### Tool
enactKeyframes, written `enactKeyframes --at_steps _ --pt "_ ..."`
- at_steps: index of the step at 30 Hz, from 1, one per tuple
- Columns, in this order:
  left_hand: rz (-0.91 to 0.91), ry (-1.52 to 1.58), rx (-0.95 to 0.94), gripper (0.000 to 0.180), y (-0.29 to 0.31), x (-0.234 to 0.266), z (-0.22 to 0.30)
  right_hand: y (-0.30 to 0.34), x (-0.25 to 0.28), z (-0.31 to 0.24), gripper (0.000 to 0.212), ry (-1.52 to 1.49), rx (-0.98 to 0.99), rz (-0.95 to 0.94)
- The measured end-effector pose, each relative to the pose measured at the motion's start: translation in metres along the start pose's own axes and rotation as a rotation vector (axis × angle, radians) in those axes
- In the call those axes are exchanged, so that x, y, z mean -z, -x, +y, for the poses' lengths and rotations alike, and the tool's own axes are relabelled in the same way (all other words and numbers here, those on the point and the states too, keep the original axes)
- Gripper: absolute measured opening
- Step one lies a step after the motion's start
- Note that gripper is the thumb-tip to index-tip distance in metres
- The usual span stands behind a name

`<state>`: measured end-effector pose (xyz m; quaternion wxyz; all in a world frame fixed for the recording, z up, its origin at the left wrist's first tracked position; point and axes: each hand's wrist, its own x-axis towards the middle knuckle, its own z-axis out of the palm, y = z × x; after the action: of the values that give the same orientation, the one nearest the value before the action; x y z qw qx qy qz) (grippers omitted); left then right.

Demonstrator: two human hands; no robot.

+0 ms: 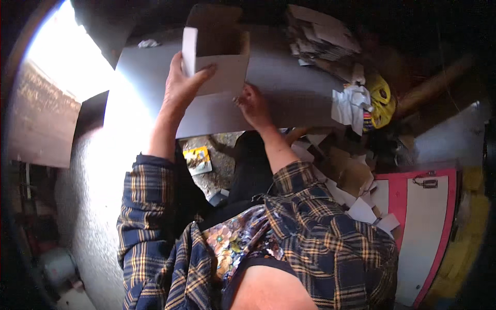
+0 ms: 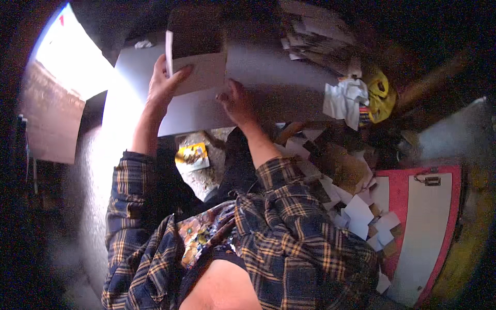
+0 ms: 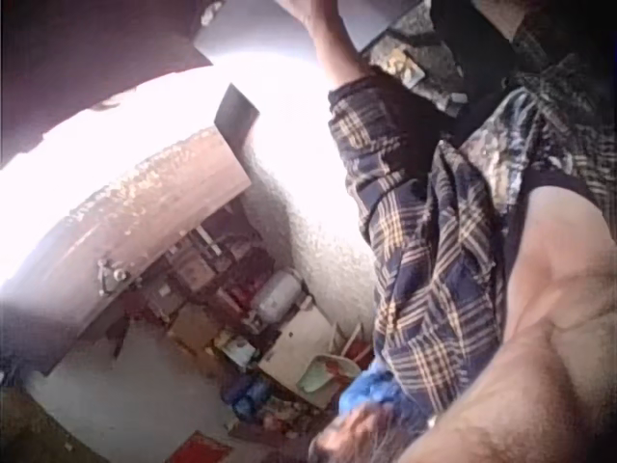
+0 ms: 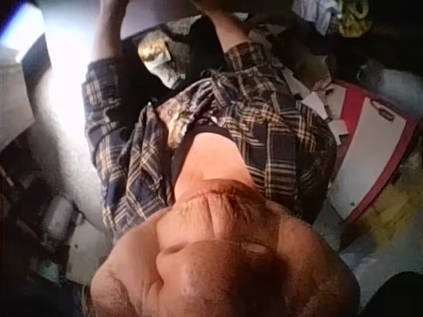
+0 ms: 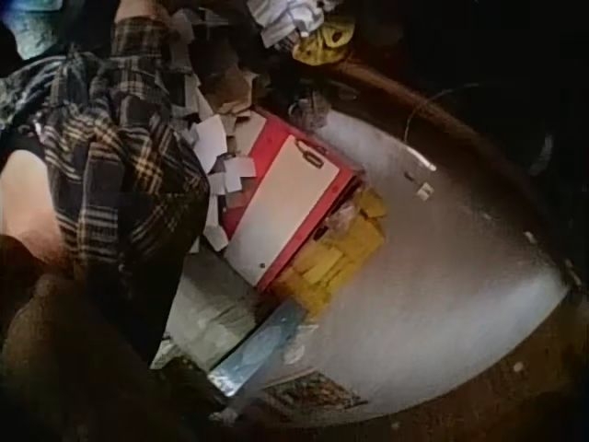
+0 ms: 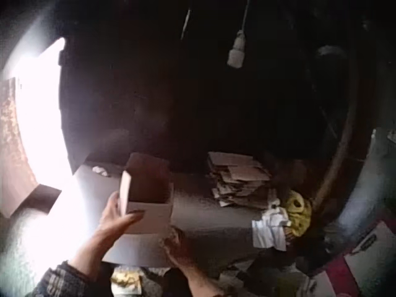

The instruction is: Folding and assembling cardboard boxes.

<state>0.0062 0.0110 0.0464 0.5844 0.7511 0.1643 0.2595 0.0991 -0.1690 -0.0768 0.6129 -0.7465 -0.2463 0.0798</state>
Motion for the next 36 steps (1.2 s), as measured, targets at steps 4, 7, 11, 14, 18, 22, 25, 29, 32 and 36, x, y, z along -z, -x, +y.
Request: enactKeyframes --at_steps 4,7,11,14,18,22,25,29,32,36 --pt "-0.157 0.126 0.097 0.079 -0.004 -0.025 0.004 0.012 0.000 -0.028 0.044 0.546 0.258 0.053" --pt "-0.391 0.296 0.002 0.057 -0.005 -0.089 0.058 0.008 -0.002 -0.029 0.040 0.587 0.369 0.109" --pt "-0.877 0.331 -0.325 0.062 0.072 -0.161 0.186 0.006 0.006 0.009 0.036 0.603 0.366 0.088" --pt "-1.053 0.514 -0.793 0.075 0.124 -0.171 0.209 0.011 -0.002 -0.024 0.030 0.656 0.369 0.069" --pt "-0.863 0.166 -0.695 0.064 0.084 -0.158 0.166 0.008 0.014 -0.004 0.034 0.521 0.389 0.153" --pt "-0.763 -0.053 -0.403 0.051 0.039 -0.106 0.091 -0.005 0.052 0.004 0.034 -0.131 0.202 0.314" --pt "-0.717 -0.023 -0.212 0.045 0.033 -0.070 0.041 -0.035 0.084 -0.024 0.031 -0.096 0.252 0.539" --pt "-0.715 -0.197 -0.145 0.041 0.028 -0.071 0.017 -0.093 0.163 -0.033 0.038 -0.224 0.333 0.689" --pt "-0.752 -0.275 -0.196 0.038 0.032 -0.075 0.011 -0.118 0.204 -0.029 0.046 -0.200 0.204 0.746" --pt "-0.723 -0.328 -0.188 0.036 0.031 -0.065 0.012 -0.138 0.205 -0.042 0.048 -0.341 0.002 0.747"
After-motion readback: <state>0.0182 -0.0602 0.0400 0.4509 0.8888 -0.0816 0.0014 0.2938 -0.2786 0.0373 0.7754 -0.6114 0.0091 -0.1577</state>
